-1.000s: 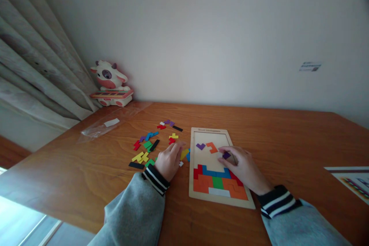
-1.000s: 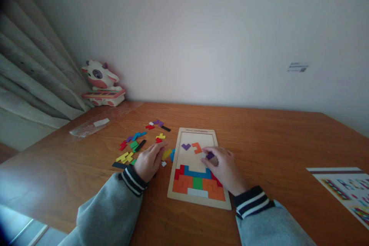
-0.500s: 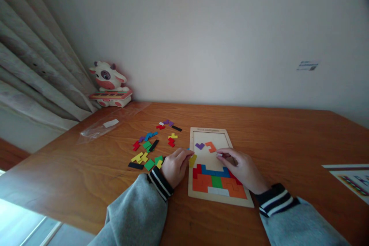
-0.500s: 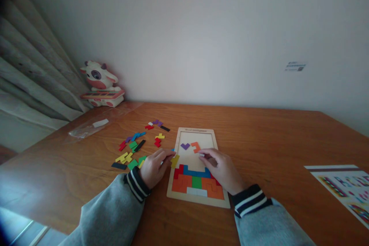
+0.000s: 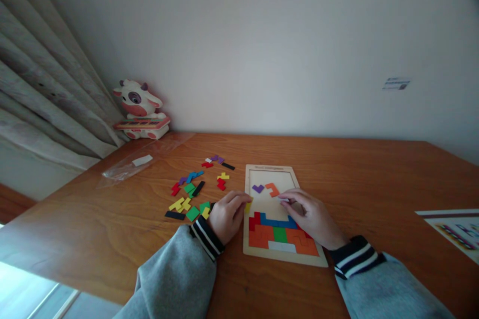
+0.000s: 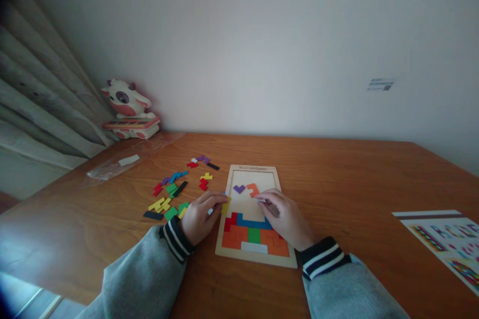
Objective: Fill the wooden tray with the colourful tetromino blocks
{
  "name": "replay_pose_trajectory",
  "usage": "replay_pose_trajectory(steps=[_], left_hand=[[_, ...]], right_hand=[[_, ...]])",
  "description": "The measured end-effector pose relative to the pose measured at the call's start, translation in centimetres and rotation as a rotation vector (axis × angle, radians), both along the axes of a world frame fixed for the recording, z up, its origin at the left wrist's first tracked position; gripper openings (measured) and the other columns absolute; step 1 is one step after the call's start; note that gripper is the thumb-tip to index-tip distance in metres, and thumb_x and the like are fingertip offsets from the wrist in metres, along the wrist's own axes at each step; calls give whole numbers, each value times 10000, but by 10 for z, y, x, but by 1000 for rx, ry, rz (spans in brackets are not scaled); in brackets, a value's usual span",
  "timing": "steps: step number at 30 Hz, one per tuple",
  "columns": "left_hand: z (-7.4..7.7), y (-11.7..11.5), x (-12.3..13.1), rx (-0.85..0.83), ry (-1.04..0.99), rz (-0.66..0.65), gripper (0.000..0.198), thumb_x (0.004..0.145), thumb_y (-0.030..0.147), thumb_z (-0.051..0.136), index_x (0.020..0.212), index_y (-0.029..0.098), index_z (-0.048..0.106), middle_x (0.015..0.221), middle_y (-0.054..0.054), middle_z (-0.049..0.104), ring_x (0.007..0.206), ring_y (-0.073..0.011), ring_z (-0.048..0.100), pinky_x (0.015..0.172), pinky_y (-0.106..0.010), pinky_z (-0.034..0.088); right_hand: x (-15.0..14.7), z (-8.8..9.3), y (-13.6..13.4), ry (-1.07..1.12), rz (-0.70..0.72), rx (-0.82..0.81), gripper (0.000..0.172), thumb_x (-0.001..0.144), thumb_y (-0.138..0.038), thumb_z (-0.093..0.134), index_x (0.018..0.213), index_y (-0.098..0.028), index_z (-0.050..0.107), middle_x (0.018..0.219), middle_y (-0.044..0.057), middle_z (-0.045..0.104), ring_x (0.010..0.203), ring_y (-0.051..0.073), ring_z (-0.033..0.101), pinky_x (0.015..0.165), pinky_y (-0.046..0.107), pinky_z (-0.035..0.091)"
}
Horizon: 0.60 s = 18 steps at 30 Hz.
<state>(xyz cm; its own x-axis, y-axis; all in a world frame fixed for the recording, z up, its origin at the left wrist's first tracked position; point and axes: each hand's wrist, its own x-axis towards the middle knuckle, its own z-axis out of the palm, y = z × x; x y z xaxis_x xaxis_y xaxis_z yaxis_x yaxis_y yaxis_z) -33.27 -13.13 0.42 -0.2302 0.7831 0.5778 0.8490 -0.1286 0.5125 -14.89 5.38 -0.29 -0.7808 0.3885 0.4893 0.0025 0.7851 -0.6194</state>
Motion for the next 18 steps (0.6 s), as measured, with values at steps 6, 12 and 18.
replay_pose_trajectory(steps=[6, 12, 18], left_hand=[[2, 1, 2, 21, -26, -9, 211, 917, 93, 490, 981, 187, 668, 1031, -72, 708, 962, -158, 679, 859, -281, 572], [5, 1, 5, -44, -114, 41, 142, 879, 101, 552, 919, 174, 667, 878, -47, 701, 771, -139, 668, 693, -224, 568], [8, 0, 5, -18, -104, 85, 123, 890, 139, 555, 941, 177, 660, 856, -46, 680, 704, -131, 640, 655, -230, 562]], right_hand=[[0, -3, 1, -24, -18, 31, 147, 924, -323, 572, 1003, -249, 671, 953, 45, 724, 851, 198, 682, 802, 354, 557], [1, -1, 1, -41, -41, 85, 145, 934, -327, 557, 977, -246, 670, 916, 46, 717, 822, 200, 669, 789, 358, 543], [1, -1, 2, -55, -91, 91, 164, 933, -351, 543, 961, -255, 672, 904, 42, 724, 799, 207, 669, 771, 372, 540]])
